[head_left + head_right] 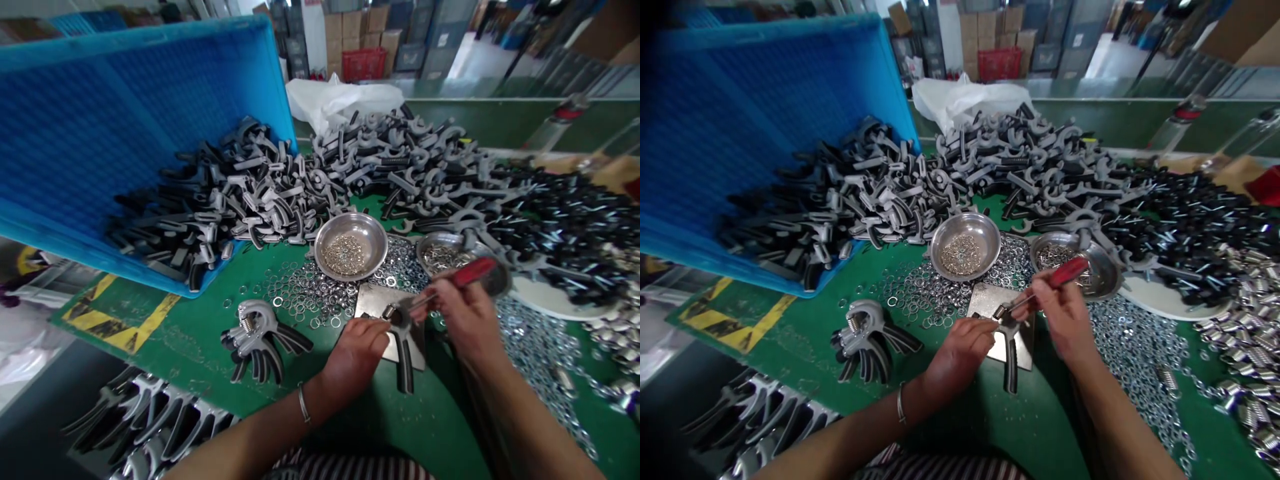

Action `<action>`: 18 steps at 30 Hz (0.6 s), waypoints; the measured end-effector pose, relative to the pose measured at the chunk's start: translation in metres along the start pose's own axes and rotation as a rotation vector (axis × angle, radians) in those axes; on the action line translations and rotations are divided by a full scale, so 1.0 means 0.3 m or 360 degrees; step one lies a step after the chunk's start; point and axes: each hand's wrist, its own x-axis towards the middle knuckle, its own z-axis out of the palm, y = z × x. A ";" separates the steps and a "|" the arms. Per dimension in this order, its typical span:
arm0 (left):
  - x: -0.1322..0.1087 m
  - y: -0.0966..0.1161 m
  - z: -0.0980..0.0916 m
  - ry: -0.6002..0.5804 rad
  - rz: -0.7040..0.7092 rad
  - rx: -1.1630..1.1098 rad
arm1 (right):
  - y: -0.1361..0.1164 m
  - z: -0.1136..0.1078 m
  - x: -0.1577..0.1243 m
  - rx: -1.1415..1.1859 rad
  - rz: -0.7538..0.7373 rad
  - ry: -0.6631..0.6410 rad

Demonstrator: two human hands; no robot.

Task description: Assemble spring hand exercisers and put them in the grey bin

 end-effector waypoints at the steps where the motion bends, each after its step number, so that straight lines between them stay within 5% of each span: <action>1: 0.000 -0.002 0.004 0.0014 -0.0004 -0.0022 | 0.037 -0.005 0.007 -0.0086 0.0072 0.0021; 6: -0.007 -0.005 0.018 0.0038 -0.0018 -0.0056 | 0.175 -0.004 0.009 -0.0288 0.0065 0.0178; 14: -0.013 -0.007 0.029 0.0080 -0.0023 -0.0083 | 0.165 0.014 0.019 -0.0440 0.0017 0.0139; 18: -0.013 -0.006 0.027 0.0089 -0.0035 -0.0111 | 0.175 0.017 0.018 -0.0839 -0.0105 0.0126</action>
